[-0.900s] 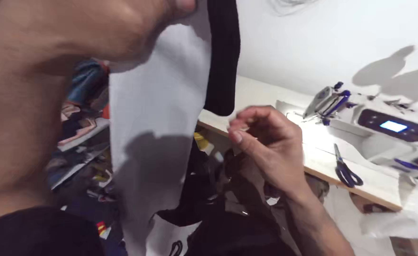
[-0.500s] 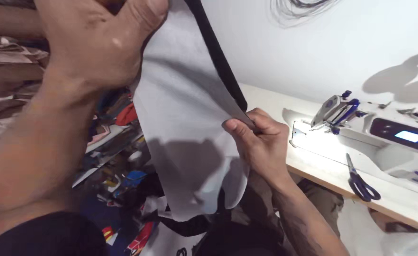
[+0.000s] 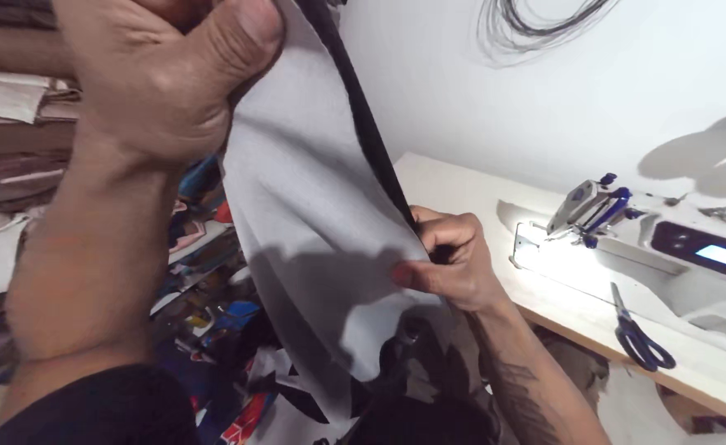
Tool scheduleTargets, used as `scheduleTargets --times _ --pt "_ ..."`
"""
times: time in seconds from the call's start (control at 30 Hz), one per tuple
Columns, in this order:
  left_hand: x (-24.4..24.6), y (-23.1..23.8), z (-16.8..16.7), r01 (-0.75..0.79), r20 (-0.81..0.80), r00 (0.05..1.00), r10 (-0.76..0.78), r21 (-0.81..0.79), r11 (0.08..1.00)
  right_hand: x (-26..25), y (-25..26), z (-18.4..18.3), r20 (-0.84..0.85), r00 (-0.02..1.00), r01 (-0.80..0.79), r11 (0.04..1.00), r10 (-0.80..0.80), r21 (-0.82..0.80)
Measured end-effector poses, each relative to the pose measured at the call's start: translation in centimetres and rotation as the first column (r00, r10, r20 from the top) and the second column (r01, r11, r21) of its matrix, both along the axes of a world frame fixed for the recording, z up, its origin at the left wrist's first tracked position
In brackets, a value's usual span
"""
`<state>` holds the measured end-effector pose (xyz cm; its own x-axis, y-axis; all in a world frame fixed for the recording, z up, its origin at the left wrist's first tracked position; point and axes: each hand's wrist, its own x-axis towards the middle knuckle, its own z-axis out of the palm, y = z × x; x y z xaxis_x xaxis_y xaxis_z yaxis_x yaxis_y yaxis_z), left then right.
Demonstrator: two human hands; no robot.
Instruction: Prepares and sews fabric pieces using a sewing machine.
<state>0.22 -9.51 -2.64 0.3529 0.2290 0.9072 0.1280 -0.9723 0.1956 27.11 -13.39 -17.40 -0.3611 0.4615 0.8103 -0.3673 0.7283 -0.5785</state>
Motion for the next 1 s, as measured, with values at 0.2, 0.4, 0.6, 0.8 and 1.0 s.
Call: scheduleTargets --times 0.2,0.4,0.6,0.8,1.0 --pt "-0.5 0.7 -1.4 -0.116 0.094 0.988 0.121 -0.066 0.991 -0.6 -2.3 -0.2 -0.063 0.841 0.542 0.834 -0.538 0.108" --pt "-1.2 0.7 -3.7 -0.158 0.139 0.978 0.158 -0.01 0.987 -0.2 -2.5 -0.6 -0.095 0.691 0.711 0.651 -0.716 0.268" --pt "-1.7 0.4 -5.3 -0.153 0.153 0.978 0.143 0.055 0.987 0.5 -2.9 -1.1 -0.036 0.684 0.684 0.623 -0.728 0.38" --pt "-2.6 0.2 -6.7 -0.069 0.126 0.99 0.062 0.048 0.996 0.4 -2.9 -1.6 0.008 0.738 0.62 0.682 -0.675 0.388" --pt "-2.5 -0.6 -8.4 -0.029 0.213 0.976 0.046 -0.081 0.996 0.6 -2.9 -2.4 0.031 0.738 0.621 0.697 -0.674 0.359"
